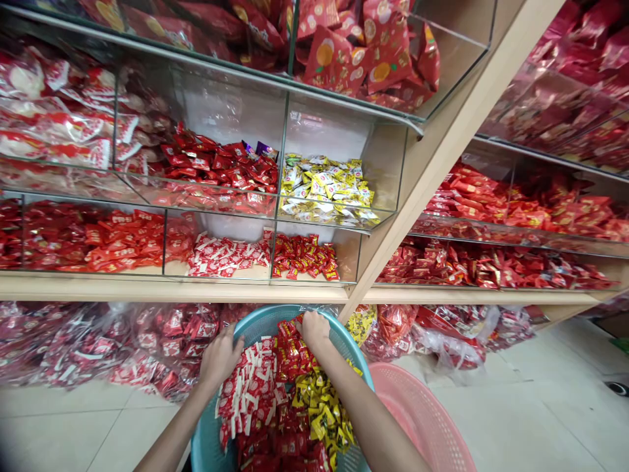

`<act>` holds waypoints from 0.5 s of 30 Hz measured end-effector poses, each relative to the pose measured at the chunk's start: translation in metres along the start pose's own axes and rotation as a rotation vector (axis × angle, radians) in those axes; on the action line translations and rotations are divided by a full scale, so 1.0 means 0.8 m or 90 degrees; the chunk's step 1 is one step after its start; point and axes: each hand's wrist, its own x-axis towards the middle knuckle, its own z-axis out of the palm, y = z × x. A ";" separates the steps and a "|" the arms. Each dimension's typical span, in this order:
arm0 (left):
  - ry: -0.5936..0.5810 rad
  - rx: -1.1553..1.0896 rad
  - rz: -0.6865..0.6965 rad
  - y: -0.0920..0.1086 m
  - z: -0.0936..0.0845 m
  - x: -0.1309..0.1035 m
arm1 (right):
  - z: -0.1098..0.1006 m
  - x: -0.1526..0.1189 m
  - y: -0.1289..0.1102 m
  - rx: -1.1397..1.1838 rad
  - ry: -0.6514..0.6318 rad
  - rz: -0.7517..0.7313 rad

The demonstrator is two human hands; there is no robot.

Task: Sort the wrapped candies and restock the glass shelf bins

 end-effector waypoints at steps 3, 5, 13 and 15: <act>0.000 -0.014 -0.003 -0.001 0.002 0.000 | 0.011 0.001 0.001 -0.006 0.031 0.005; 0.003 -0.014 -0.005 -0.001 0.002 0.000 | 0.017 0.002 0.003 -0.002 0.042 0.009; -0.015 -0.007 -0.017 0.006 -0.007 -0.002 | 0.023 0.008 0.008 0.034 0.069 0.015; -0.010 -0.003 -0.014 0.007 -0.008 -0.002 | 0.024 0.004 0.012 0.055 0.076 0.020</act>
